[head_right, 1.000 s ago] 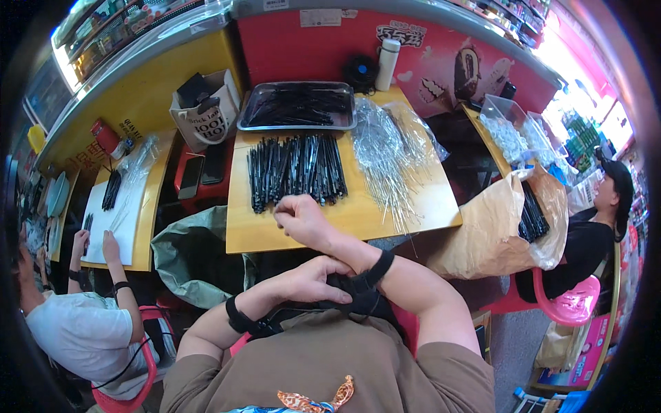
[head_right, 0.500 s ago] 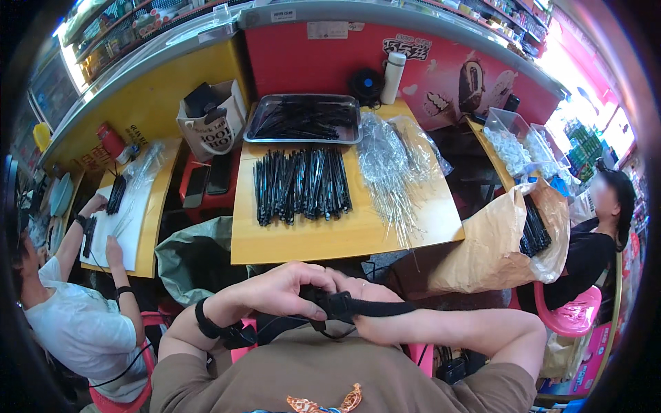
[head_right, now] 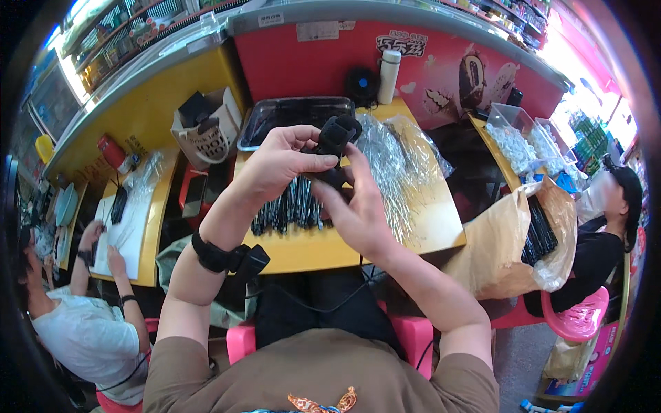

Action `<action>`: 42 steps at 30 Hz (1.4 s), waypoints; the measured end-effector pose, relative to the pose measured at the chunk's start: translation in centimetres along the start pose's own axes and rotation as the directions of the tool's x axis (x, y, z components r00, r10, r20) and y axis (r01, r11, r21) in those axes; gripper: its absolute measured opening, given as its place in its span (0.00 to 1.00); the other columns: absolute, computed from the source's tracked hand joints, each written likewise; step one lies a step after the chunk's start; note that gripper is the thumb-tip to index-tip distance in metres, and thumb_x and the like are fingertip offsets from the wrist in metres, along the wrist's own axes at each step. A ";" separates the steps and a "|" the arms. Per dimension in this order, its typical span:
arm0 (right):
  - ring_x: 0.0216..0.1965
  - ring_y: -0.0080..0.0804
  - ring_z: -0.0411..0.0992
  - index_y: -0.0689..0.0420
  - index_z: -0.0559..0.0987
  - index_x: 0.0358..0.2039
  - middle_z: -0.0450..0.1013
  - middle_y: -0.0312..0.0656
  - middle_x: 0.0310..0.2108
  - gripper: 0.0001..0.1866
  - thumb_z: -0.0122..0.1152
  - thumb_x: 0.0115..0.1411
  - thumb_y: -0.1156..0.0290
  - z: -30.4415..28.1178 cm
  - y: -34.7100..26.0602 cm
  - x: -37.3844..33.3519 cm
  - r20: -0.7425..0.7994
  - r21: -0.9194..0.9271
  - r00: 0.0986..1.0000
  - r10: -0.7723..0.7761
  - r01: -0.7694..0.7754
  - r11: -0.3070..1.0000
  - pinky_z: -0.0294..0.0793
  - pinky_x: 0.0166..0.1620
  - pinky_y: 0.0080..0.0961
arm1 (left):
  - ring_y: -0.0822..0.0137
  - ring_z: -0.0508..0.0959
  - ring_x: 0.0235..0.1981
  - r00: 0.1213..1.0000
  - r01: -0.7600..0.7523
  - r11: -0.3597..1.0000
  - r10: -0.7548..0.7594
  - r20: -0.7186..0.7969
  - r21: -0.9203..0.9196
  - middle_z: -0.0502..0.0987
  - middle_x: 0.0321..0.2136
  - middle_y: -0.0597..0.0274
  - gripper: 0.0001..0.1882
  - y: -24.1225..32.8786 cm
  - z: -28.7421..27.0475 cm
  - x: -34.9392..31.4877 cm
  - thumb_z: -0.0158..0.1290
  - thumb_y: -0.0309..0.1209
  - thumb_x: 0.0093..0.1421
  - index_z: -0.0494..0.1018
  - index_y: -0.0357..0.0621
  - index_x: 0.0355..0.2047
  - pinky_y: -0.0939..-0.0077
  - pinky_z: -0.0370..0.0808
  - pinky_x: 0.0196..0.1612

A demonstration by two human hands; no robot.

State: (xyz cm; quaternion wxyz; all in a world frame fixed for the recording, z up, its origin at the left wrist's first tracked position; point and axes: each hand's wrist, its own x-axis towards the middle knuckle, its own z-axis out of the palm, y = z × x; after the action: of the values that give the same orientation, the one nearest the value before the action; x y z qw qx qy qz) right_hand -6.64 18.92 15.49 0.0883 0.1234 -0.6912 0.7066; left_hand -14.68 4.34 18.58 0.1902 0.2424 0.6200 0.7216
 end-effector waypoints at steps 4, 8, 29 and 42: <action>0.17 0.15 0.64 0.60 0.69 0.49 0.72 0.37 0.28 0.18 0.56 0.61 0.69 -3.2 3.7 8.9 0.075 0.255 0.969 0.234 -0.246 0.935 0.58 0.17 0.11 | 0.75 0.76 0.30 0.995 0.004 0.877 0.045 -0.090 0.481 0.79 0.30 0.61 0.16 1.6 -3.8 4.9 0.58 0.30 0.57 0.75 0.31 0.42 0.80 0.73 0.35; 0.15 0.14 0.61 0.58 0.74 0.37 0.73 0.37 0.25 0.09 0.57 0.61 0.66 -6.2 9.1 18.0 -0.038 0.079 0.967 0.252 -0.248 0.966 0.55 0.16 0.12 | 0.73 0.73 0.27 0.902 0.226 0.841 0.011 -0.433 0.492 0.78 0.29 0.62 0.20 4.9 -9.5 9.0 0.59 0.41 0.56 0.76 0.36 0.41 0.78 0.70 0.30; 0.33 0.35 0.74 0.64 0.76 0.36 0.75 0.45 0.29 0.11 0.60 0.57 0.69 -1.3 13.5 18.7 0.007 -0.623 0.939 -0.344 0.273 0.733 0.72 0.37 0.30 | 0.66 0.74 0.28 0.680 0.270 0.963 -0.173 -0.713 0.024 0.77 0.30 0.59 0.10 -2.1 -15.9 14.6 0.56 0.32 0.57 0.76 0.38 0.34 0.72 0.71 0.32; 0.32 0.15 0.68 0.59 0.75 0.36 0.72 0.32 0.29 0.23 0.76 0.42 0.69 7.9 2.9 6.8 0.441 0.024 0.893 -0.095 0.094 0.995 0.68 0.36 0.15 | 0.58 0.76 0.31 0.425 0.187 0.950 0.150 -0.893 0.249 0.75 0.25 0.47 0.04 -3.2 -13.4 11.8 0.51 0.19 0.43 0.74 0.30 0.20 0.64 0.71 0.34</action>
State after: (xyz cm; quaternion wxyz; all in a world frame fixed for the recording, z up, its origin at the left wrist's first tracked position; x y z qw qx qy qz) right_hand -13.53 10.61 14.85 -0.0365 0.3137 -0.6857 0.6558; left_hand -32.16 0.88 15.27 -0.2049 -0.1628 0.7322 0.6288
